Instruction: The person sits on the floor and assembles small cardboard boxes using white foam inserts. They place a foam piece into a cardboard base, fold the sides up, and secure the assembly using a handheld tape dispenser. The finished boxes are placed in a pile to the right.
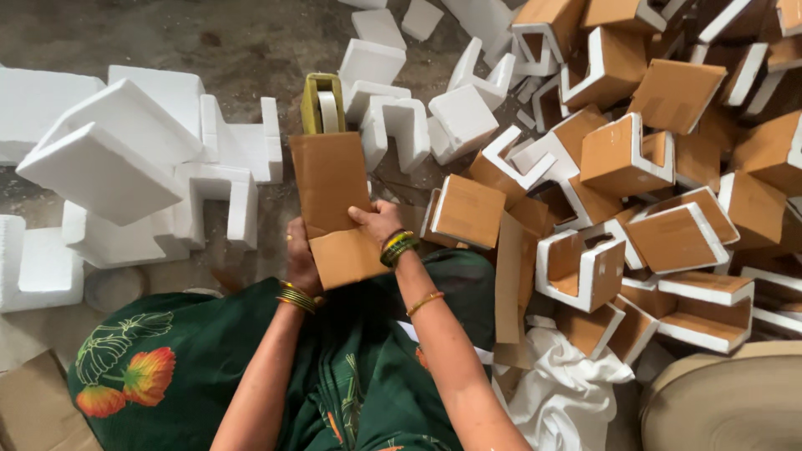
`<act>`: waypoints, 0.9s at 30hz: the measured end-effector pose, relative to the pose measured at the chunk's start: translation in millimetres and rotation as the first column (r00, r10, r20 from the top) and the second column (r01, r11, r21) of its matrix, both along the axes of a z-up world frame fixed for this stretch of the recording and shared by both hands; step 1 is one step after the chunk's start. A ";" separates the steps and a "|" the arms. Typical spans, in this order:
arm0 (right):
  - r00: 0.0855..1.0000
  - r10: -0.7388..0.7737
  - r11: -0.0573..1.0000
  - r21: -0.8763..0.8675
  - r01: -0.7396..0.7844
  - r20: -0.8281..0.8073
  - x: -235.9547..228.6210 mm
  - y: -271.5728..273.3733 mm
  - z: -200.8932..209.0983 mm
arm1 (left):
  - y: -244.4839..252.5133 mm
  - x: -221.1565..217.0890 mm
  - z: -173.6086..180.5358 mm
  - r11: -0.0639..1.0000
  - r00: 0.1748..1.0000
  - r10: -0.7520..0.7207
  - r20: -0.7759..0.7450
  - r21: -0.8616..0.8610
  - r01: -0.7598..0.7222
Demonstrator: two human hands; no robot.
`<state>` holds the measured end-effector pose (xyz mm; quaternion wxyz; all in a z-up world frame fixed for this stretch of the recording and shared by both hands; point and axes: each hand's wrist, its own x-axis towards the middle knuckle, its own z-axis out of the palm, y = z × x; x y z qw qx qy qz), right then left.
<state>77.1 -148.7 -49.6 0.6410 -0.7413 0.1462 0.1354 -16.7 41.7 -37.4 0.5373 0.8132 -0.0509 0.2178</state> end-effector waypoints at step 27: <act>0.924 0.335 0.898 -0.233 -0.372 -0.186 72.7 -12.8 -75.4 | 42.1 80.7 -36.4 0.966 0.880 -0.137 -0.455 -0.256 0.018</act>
